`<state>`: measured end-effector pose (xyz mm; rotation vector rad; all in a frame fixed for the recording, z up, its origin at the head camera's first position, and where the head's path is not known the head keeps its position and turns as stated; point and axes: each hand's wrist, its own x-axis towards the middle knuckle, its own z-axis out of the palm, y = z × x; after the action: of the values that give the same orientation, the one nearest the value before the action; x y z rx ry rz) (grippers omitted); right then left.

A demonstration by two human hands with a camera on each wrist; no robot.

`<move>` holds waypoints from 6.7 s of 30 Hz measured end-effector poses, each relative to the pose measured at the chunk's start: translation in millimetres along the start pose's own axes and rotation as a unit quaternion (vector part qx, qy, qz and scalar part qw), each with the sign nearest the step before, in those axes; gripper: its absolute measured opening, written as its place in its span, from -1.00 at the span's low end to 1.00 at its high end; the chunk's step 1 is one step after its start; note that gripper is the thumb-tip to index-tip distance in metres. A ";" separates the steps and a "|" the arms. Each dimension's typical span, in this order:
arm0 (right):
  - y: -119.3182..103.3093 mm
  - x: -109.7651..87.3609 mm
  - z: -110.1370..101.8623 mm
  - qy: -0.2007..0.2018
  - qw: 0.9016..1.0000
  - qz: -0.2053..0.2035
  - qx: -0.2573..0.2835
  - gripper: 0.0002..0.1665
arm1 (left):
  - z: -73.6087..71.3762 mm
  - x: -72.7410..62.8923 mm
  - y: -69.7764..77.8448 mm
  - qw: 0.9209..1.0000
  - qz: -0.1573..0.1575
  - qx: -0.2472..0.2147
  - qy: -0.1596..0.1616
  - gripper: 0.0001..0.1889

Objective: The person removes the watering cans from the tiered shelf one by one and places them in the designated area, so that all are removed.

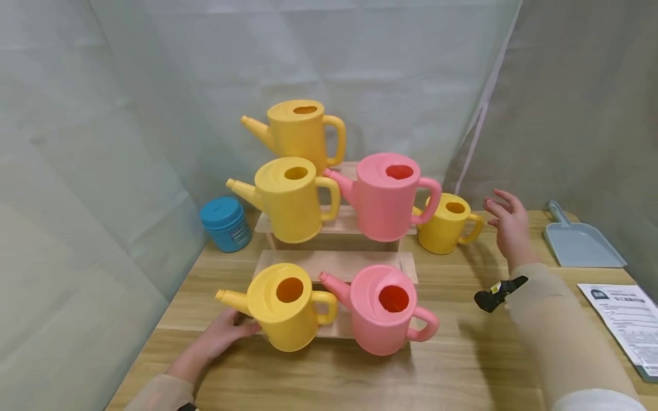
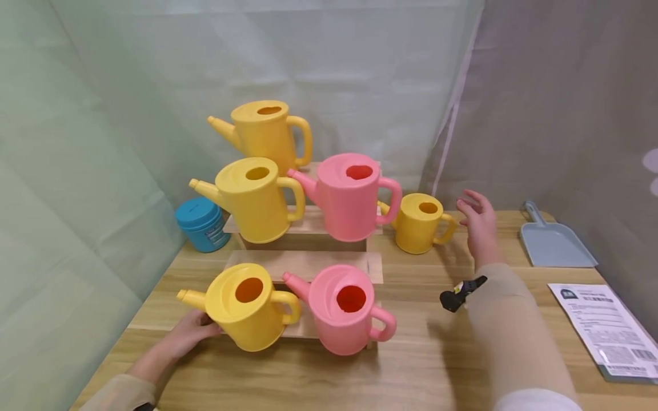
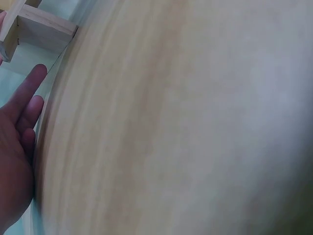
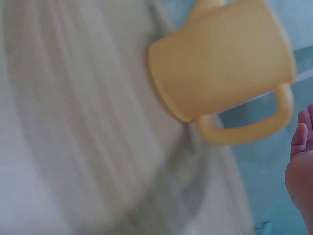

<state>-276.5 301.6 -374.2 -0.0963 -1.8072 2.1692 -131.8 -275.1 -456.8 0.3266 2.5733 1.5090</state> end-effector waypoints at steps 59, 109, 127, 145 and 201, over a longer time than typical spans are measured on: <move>-189.6 -15.6 278.5 -0.296 0.859 -0.021 -0.418 -0.31 | -3.0 -6.5 2.6 1.000 0.023 0.001 0.002 -0.49; -181.0 -19.4 285.5 -0.237 0.885 0.008 -0.400 -0.59 | -1.8 -3.1 5.1 1.000 0.013 0.007 -0.009 -0.51; -189.0 3.0 251.5 -0.138 0.905 -0.004 -0.402 -0.55 | -5.7 -2.4 3.5 0.999 0.017 0.035 -0.016 -0.49; -197.6 28.0 148.5 -0.021 0.931 -0.014 -0.365 -0.46 | -1.8 3.0 3.2 0.999 0.022 0.015 -0.018 -0.49; -69.7 -19.3 -59.4 0.129 0.975 -0.001 -0.182 -0.83 | -13.6 -2.0 -6.3 0.999 0.044 0.023 -0.004 -0.56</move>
<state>-229.7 363.1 -321.5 -0.4377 -2.0189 1.7041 -133.7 -290.1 -455.7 0.4566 2.6229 1.4743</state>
